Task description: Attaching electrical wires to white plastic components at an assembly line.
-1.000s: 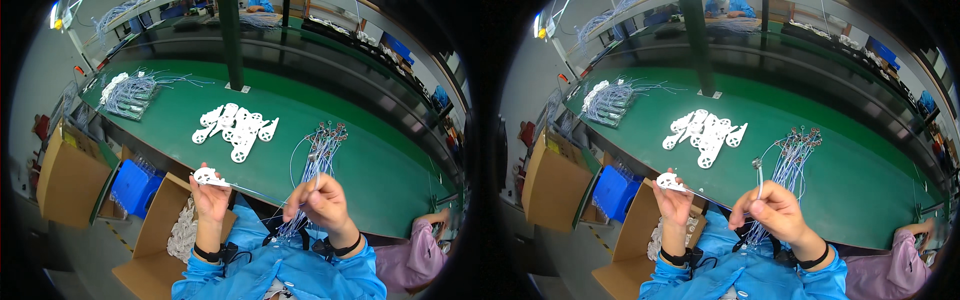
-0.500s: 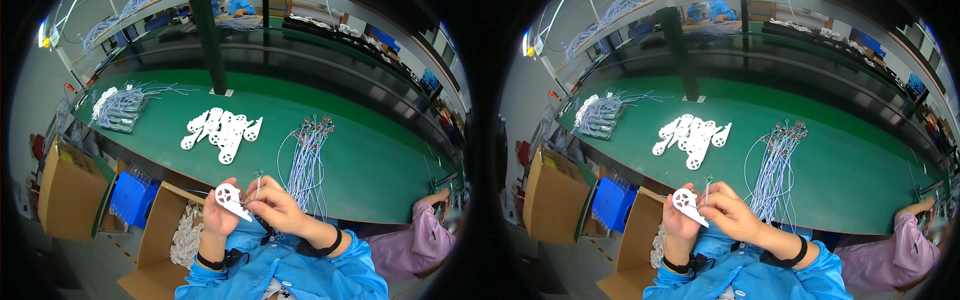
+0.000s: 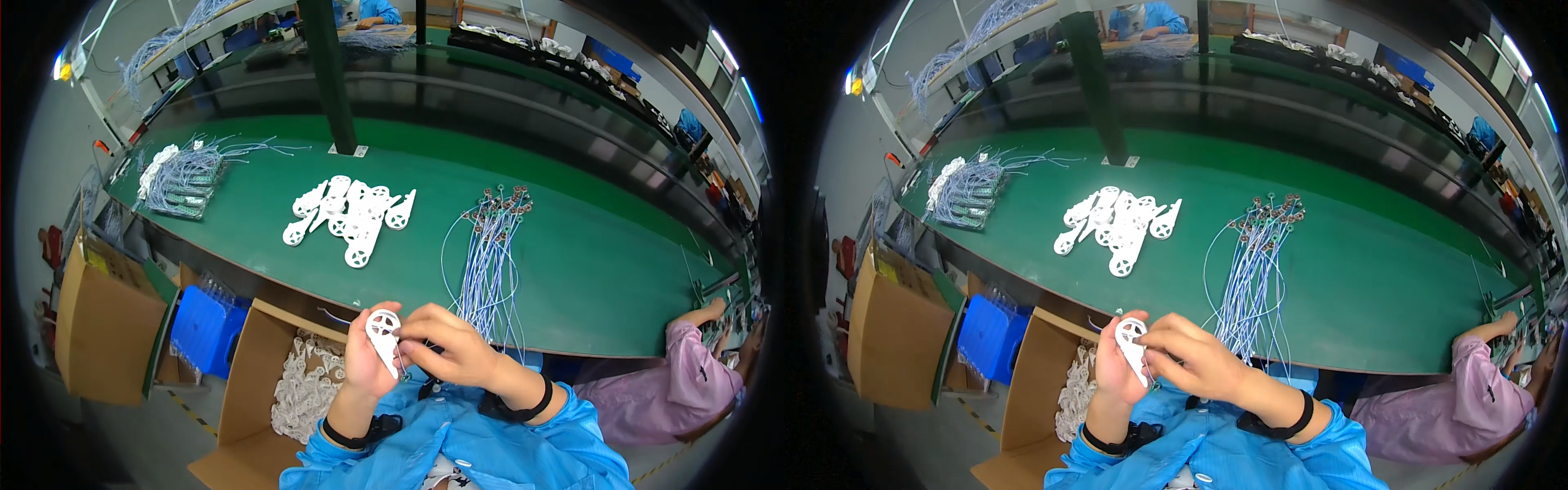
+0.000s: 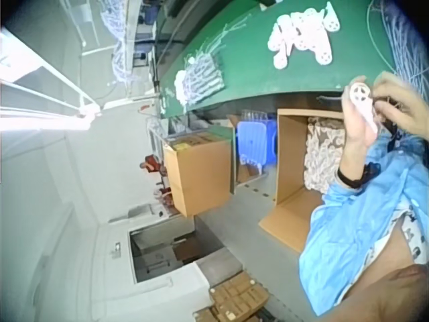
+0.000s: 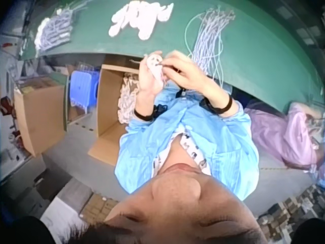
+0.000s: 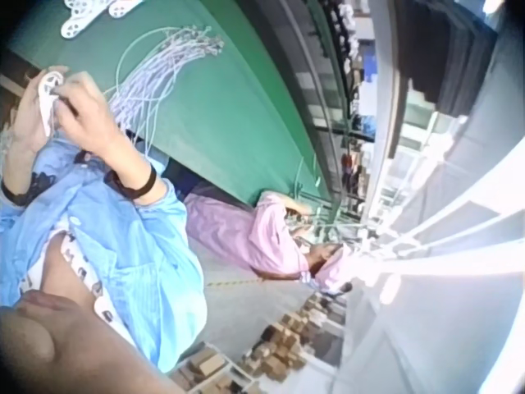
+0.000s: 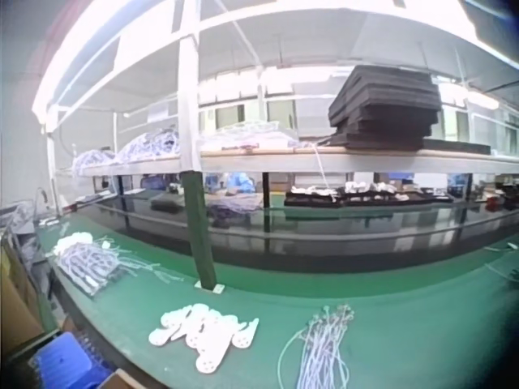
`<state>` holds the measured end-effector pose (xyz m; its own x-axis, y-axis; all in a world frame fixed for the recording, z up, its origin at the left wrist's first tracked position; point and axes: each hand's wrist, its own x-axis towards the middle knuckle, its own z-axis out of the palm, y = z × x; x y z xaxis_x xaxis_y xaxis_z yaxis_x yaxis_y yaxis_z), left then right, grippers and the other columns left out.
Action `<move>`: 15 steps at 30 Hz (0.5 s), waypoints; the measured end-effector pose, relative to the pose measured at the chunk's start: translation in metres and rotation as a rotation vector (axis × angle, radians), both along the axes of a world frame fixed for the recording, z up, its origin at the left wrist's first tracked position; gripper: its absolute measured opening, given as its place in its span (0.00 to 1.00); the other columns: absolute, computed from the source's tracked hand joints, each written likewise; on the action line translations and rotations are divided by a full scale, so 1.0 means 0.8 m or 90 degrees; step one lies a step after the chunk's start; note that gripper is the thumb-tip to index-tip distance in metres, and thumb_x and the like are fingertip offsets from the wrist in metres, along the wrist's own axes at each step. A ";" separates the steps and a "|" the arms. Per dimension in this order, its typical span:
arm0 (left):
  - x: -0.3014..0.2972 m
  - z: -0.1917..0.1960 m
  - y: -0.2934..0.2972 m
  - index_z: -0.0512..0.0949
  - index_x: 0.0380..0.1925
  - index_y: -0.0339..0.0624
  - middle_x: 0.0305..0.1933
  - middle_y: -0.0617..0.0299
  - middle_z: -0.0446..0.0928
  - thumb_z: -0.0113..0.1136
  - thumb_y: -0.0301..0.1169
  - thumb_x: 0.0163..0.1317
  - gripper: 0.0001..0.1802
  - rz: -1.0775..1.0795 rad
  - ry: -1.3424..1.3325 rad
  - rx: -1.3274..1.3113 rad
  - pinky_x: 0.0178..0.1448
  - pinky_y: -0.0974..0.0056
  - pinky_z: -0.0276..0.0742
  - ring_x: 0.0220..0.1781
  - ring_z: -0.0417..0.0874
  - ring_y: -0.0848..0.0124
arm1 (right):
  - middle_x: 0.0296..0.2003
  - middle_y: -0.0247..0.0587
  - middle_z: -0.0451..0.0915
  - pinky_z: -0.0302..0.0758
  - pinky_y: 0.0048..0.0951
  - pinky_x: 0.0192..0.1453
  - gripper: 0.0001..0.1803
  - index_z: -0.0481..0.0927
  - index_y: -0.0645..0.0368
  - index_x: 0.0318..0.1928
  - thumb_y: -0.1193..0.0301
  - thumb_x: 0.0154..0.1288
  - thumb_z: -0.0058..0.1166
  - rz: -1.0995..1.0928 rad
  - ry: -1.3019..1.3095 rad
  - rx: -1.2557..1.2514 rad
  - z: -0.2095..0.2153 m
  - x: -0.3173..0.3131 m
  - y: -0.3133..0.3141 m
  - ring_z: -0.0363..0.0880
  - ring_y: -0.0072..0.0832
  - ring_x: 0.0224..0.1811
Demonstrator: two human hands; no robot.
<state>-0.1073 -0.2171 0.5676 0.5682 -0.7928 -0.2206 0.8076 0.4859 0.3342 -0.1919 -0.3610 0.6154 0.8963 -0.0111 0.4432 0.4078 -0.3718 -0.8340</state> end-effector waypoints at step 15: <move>0.003 0.008 -0.015 0.71 0.51 0.45 0.29 0.56 0.69 0.35 0.48 0.71 0.22 0.178 0.034 0.026 0.23 0.67 0.63 0.24 0.65 0.69 | 0.42 0.42 0.72 0.72 0.36 0.45 0.19 0.76 0.54 0.48 0.68 0.55 0.63 0.012 -0.034 -0.240 -0.028 -0.015 0.023 0.73 0.38 0.42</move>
